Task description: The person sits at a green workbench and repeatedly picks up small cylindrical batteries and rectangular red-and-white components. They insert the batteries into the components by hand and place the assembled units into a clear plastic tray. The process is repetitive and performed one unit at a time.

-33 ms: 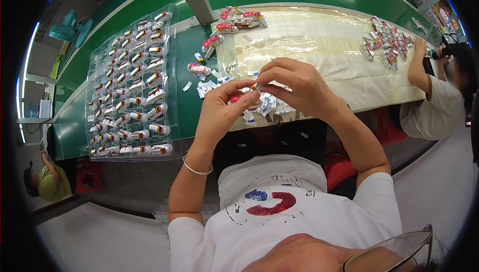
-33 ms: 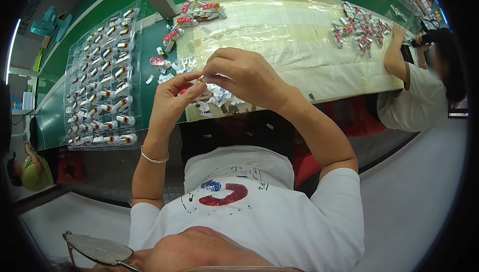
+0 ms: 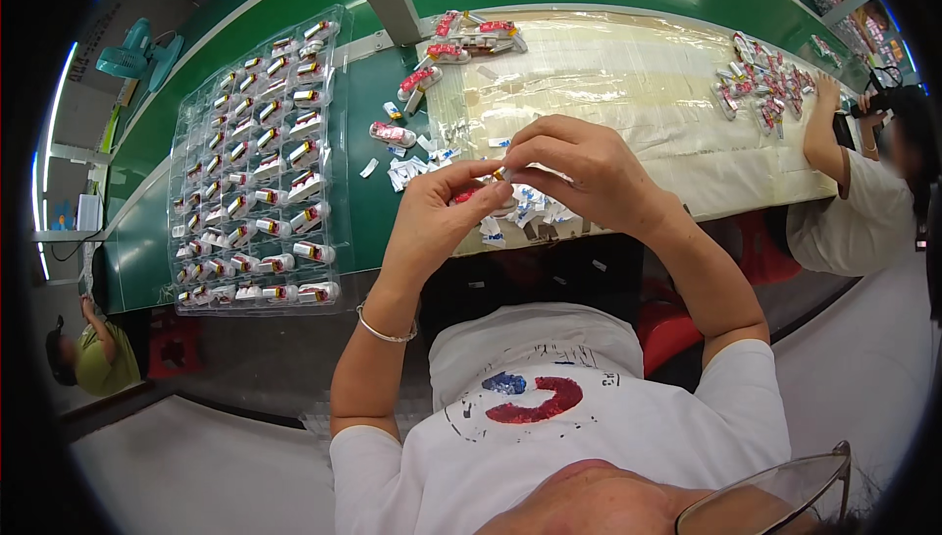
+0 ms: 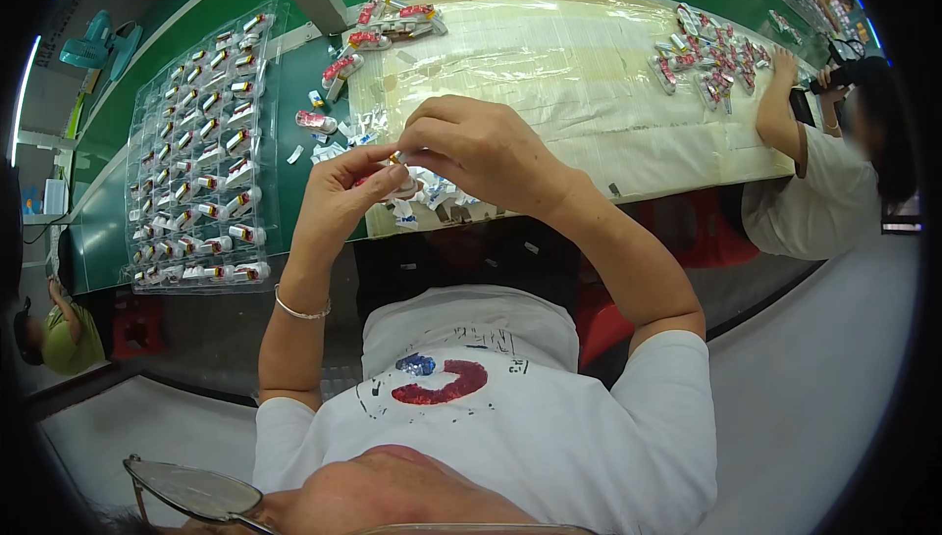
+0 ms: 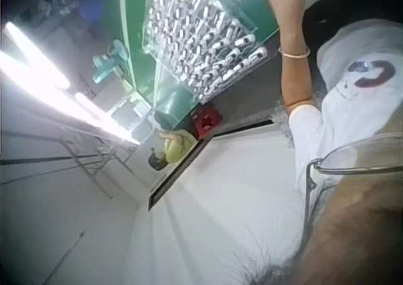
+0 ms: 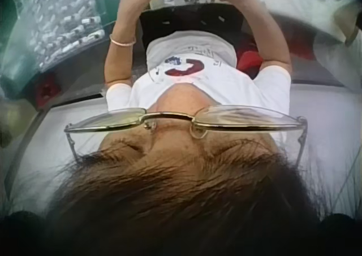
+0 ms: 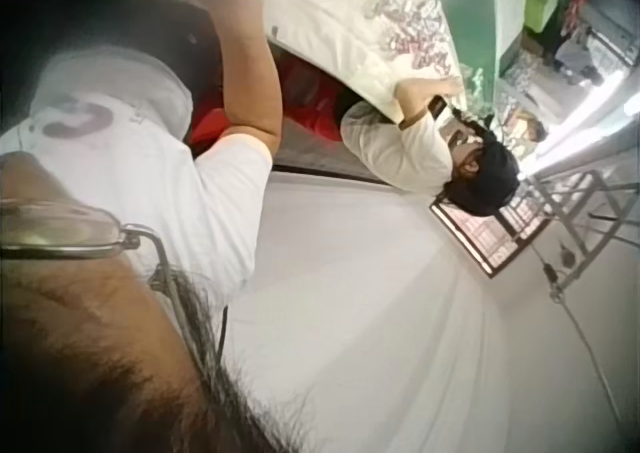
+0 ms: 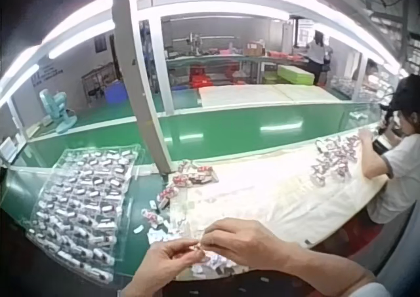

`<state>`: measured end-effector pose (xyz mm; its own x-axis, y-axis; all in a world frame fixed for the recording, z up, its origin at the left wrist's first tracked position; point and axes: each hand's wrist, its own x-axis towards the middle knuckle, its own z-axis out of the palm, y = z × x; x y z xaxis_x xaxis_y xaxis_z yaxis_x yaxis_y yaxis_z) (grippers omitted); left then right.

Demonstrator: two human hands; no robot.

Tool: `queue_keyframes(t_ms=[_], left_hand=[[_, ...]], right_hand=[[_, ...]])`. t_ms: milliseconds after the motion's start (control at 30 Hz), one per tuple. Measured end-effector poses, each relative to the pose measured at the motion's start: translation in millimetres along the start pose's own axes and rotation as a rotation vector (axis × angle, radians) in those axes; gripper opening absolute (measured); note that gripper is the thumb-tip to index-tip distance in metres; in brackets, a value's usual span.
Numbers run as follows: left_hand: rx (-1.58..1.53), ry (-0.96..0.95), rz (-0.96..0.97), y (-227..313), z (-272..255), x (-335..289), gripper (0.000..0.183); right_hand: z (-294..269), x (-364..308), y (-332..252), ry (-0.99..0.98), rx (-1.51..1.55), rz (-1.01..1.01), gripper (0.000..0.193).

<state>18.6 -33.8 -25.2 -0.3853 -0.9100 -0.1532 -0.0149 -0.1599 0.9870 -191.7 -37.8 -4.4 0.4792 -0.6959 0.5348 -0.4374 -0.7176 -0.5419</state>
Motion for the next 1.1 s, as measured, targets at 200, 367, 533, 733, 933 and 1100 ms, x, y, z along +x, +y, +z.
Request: queue_keyframes(t_ms=[200, 367, 533, 733, 933, 1100], left_hand=[[-0.128, -0.013, 0.018, 0, -1, 0, 0.025], [-0.124, -0.010, -0.022, 6, 3, 0, 0.021], [-0.120, 0.004, -0.015, 15, 6, 0, 0.019], [-0.088, 0.086, -0.039, 10, 12, -1, 0.018], [-0.085, 0.099, -0.022, 9, 13, -2, 0.019], [-0.090, 0.107, 0.000, 12, 14, -2, 0.020]], right_hand=[[-1, 3, -2, -0.008, -0.048, -0.014, 0.016], [-7, 2, -5, -0.042, -0.138, -0.049, 0.009], [-13, 6, -10, -0.047, -0.348, -0.174, 0.009], [-8, 5, -14, -0.066, -0.368, -0.141, 0.012], [-5, 4, -12, -0.028, -0.380, -0.128, 0.014], [-7, 8, -14, -0.060, -0.384, -0.118, 0.012]])
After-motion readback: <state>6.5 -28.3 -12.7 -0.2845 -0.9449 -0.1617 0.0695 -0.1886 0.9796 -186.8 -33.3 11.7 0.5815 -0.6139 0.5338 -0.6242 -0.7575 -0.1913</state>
